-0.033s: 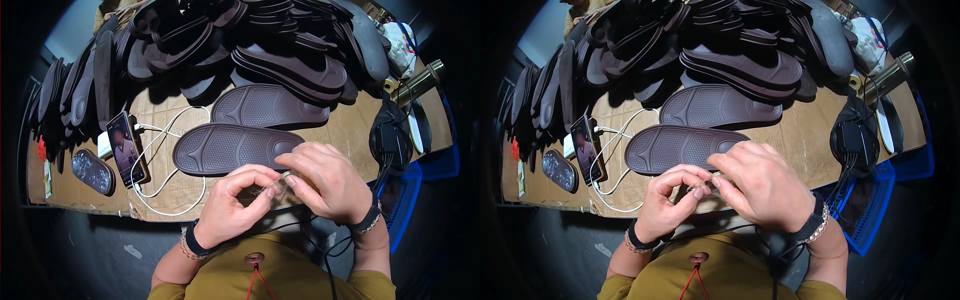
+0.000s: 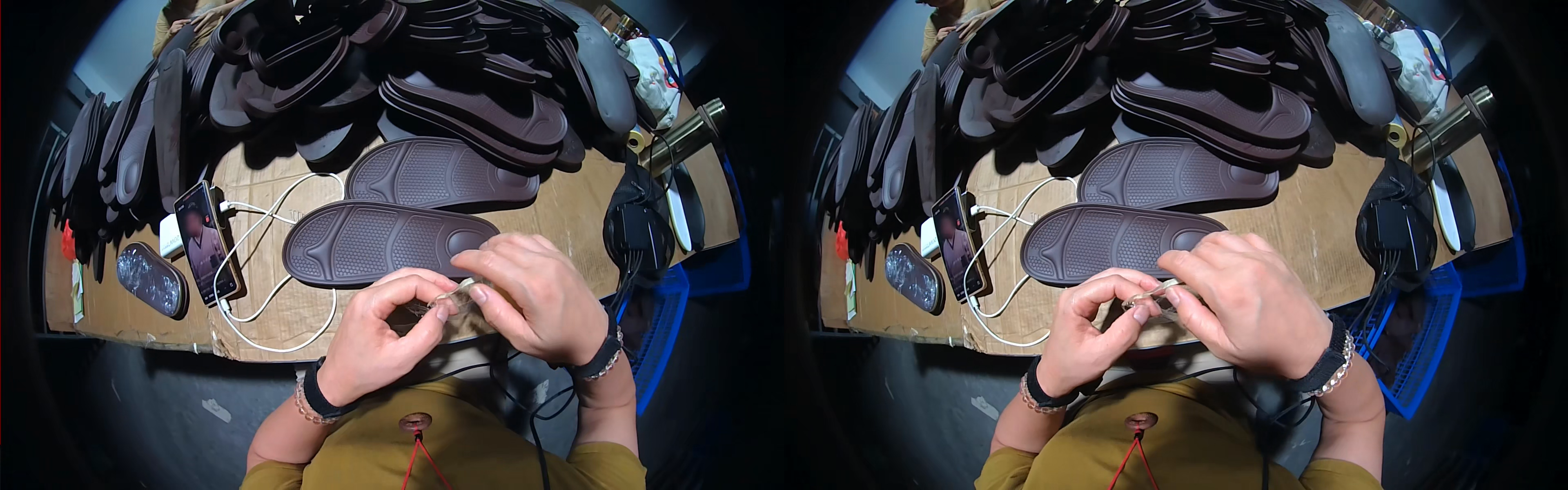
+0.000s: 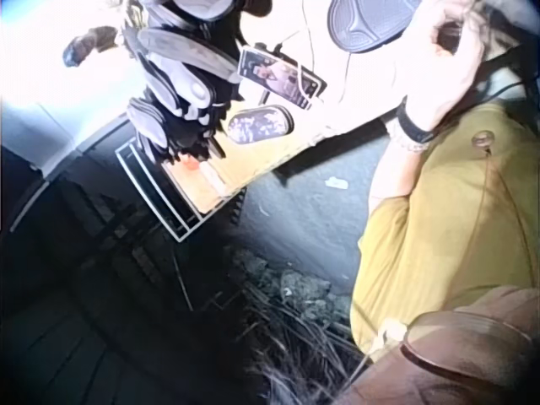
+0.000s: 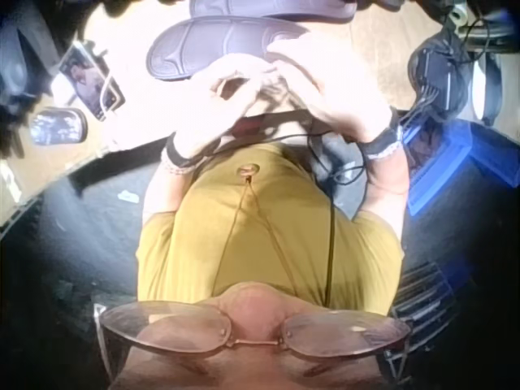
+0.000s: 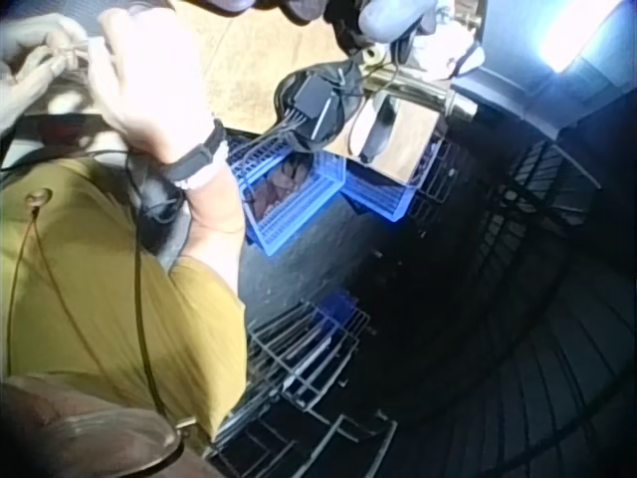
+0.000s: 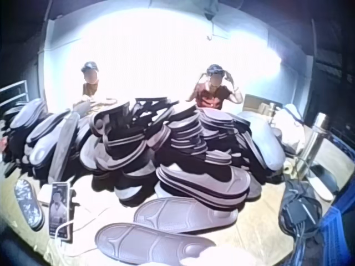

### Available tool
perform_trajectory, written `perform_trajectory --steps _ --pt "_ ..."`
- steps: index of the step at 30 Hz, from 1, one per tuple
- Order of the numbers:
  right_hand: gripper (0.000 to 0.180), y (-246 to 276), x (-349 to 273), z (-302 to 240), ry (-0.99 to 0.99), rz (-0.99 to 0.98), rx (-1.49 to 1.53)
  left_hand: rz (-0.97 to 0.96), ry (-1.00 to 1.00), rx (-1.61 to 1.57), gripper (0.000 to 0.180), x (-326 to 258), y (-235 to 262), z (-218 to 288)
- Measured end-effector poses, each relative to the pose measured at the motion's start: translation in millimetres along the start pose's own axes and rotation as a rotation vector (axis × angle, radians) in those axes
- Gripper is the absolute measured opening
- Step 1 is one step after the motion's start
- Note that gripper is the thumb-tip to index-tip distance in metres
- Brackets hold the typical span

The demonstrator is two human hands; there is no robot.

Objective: Apply protective adhesive tape to the edges of shoe insoles.

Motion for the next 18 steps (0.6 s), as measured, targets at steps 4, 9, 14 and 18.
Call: perform_trajectory --steps 4,9,14,18 --pt "0.026 -0.9 -2.5 3.9 -0.018 0.029 -0.009 0.037 0.093 -0.013 0.008 2.4 -1.1 -3.2" --pt "0.030 -0.2 -1.3 4.2 -0.020 0.053 -0.050 0.023 0.131 -0.060 0.007 5.4 -5.1 -6.2" --pt "0.033 -4.5 0.8 3.6 0.034 0.060 0.006 -0.015 0.124 -0.044 0.007 7.6 -9.3 -4.3" --pt "0.032 -0.5 1.4 -0.6 0.064 0.065 0.019 0.003 0.166 -0.057 0.008 8.3 -9.9 -1.0"
Point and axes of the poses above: each hand's wrist, its own x-axis towards the middle knuckle, its own y-axis out of the back of the hand, z = x × y, the point moved 5 cm from there along x, towards the middle knuckle, and after that the axes turned 3 degrees about -z, right-handed, at the moved point
